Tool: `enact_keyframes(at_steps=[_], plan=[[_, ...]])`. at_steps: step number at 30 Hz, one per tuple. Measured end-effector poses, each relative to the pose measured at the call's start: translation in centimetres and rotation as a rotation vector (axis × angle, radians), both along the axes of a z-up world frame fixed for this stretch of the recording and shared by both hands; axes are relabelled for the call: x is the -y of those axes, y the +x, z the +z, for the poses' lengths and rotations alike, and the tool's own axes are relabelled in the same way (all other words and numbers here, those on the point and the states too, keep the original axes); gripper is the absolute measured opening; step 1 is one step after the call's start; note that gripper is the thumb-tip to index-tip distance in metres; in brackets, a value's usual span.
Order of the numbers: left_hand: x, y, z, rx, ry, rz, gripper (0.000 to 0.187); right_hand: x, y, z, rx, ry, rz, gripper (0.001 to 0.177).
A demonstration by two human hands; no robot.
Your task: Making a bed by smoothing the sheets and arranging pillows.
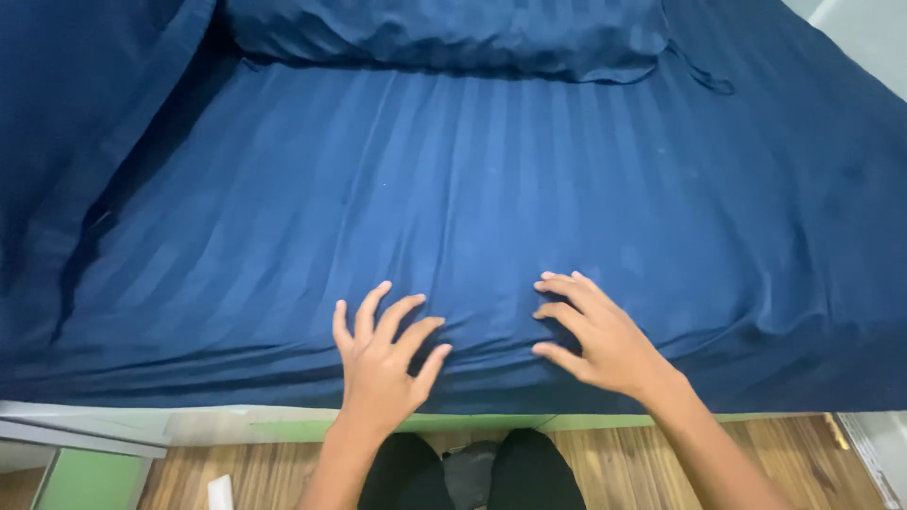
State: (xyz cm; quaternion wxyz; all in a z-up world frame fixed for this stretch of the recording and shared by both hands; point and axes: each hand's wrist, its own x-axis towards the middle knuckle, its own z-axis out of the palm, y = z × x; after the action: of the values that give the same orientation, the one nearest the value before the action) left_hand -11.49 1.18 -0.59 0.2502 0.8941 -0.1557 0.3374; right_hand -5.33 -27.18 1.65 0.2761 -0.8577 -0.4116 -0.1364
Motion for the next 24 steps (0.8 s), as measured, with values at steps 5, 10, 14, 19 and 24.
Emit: enact_keyframes(at_steps=[5,10,14,19,24], plan=[[2.8,1.4,-0.1,-0.032,0.066,-0.083,0.015,1.5,0.2,-1.9,-0.009,-0.037,-0.049,0.019],[3.4,1.2,-0.9,-0.038,-0.012,-0.144,0.008,1.8,-0.4,-2.2,0.01,-0.006,-0.038,0.017],[4.0,1.1,-2.2,-0.013,-0.027,-0.113,0.01,2.2,-0.6,-2.1,-0.009,-0.012,-0.016,0.015],[5.9,1.8,-0.4,-0.11,0.045,-0.106,0.03,5.0,0.0,-1.1,-0.038,-0.035,-0.076,0.038],[8.4,3.7,0.4,-0.198,0.229,-0.106,0.068,9.5,1.2,-0.8,0.038,-0.264,-0.382,0.107]])
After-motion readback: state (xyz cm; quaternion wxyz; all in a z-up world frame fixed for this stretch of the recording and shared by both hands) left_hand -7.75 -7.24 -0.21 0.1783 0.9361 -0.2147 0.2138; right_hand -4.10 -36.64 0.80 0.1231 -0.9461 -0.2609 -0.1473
